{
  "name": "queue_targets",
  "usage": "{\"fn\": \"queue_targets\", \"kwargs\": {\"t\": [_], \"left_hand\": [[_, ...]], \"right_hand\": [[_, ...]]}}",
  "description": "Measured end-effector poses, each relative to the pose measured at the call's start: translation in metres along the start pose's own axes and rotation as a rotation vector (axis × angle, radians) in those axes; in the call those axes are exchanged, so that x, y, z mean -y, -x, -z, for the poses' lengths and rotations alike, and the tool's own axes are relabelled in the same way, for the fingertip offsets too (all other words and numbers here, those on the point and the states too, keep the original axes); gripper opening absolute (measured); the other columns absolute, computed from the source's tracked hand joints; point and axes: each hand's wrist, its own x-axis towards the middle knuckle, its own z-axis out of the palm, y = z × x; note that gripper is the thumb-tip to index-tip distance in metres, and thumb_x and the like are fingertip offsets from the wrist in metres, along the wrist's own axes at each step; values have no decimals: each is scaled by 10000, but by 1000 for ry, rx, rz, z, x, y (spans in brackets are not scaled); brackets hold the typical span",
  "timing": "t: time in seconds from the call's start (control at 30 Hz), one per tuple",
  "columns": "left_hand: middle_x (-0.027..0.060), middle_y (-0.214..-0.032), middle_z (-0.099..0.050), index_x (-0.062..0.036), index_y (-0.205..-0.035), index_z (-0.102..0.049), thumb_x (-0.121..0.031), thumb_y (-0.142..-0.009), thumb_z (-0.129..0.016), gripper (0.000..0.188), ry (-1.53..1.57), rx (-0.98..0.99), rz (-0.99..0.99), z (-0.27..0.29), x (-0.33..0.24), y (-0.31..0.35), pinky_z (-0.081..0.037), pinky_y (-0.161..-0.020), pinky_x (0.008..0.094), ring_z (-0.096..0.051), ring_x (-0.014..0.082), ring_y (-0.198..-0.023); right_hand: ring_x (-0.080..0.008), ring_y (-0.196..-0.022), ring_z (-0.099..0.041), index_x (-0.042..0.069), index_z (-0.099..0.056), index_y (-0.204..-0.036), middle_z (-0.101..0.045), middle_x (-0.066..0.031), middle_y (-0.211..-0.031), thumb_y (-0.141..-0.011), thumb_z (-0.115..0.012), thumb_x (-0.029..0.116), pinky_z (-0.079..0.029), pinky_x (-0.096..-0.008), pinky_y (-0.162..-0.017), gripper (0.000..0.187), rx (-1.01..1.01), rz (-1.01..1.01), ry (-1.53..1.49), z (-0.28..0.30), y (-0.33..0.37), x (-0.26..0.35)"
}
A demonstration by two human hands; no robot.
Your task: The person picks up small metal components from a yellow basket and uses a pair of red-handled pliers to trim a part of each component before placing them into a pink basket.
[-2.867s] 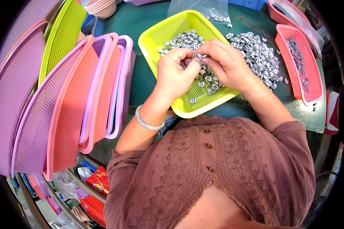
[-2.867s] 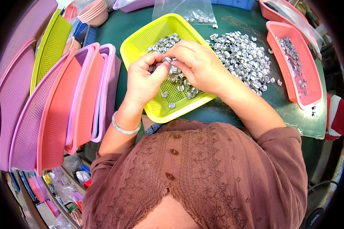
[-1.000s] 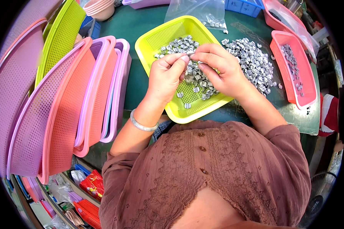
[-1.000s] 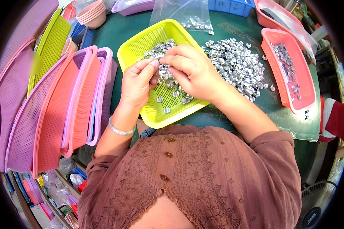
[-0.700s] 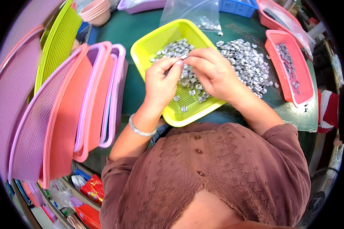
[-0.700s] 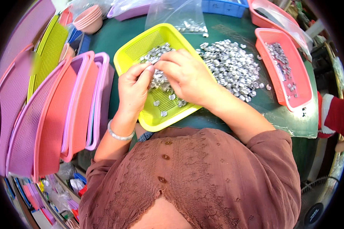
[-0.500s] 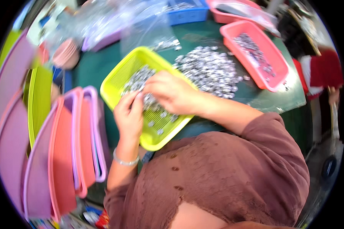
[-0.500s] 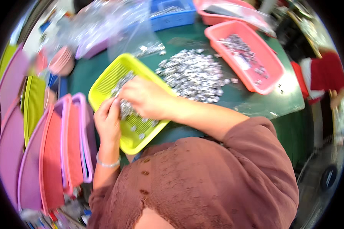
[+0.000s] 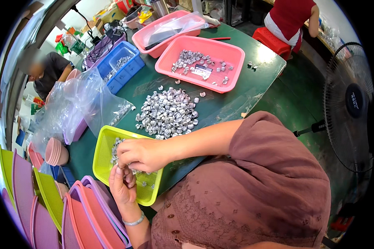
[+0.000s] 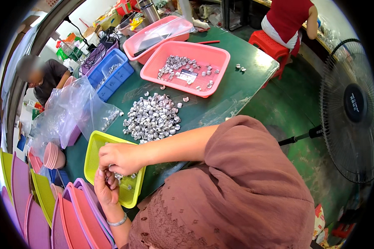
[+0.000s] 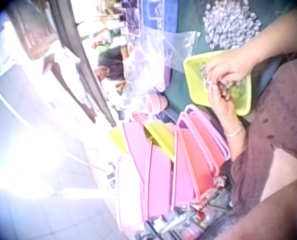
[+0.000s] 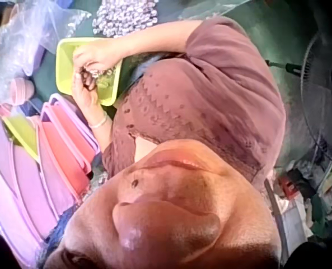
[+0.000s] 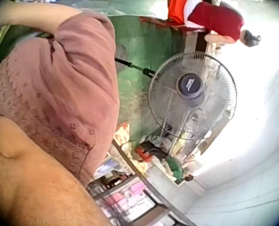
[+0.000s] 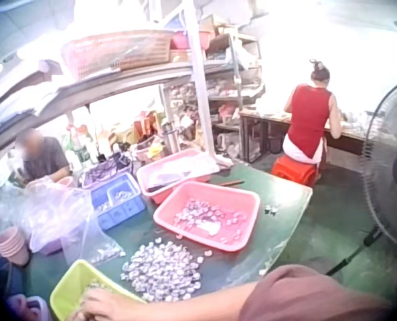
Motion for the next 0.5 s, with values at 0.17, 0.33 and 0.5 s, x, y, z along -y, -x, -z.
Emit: {"fn": "queue_targets", "kwargs": {"t": [0.17, 0.33, 0.5], "left_hand": [[3, -735, -445, -30, -937, -491, -182, -856, -506, 173, 46, 100, 4, -13, 0, 2, -307, -391, 138, -384, 44, -526], [12, -777, -431, -63, -936, -478, -222, -868, -472, 173, 28, 104, -35, -32, 6, 2, -272, -394, 160, -366, 59, -514], [11, -776, -434, -76, -936, -456, -264, -866, -461, 201, 75, 115, 3, -55, 12, -7, -283, -409, 162, -381, 59, -518]], "right_hand": [[-293, -833, -557, 18, -568, -922, -575, -122, -901, -734, -548, 38, -453, -353, -708, 190, -5, 230, 488, 115, -12, 56], [-225, -749, -604, 44, -601, -921, -615, -127, -840, -765, -558, 113, -465, -298, -662, 175, -471, -265, 828, 314, 34, -10], [-247, -1073, -478, -3, -501, -1130, -504, -146, -1143, -737, -606, 215, -376, -319, -907, 462, 197, -768, 1101, 406, 134, -98]]}}
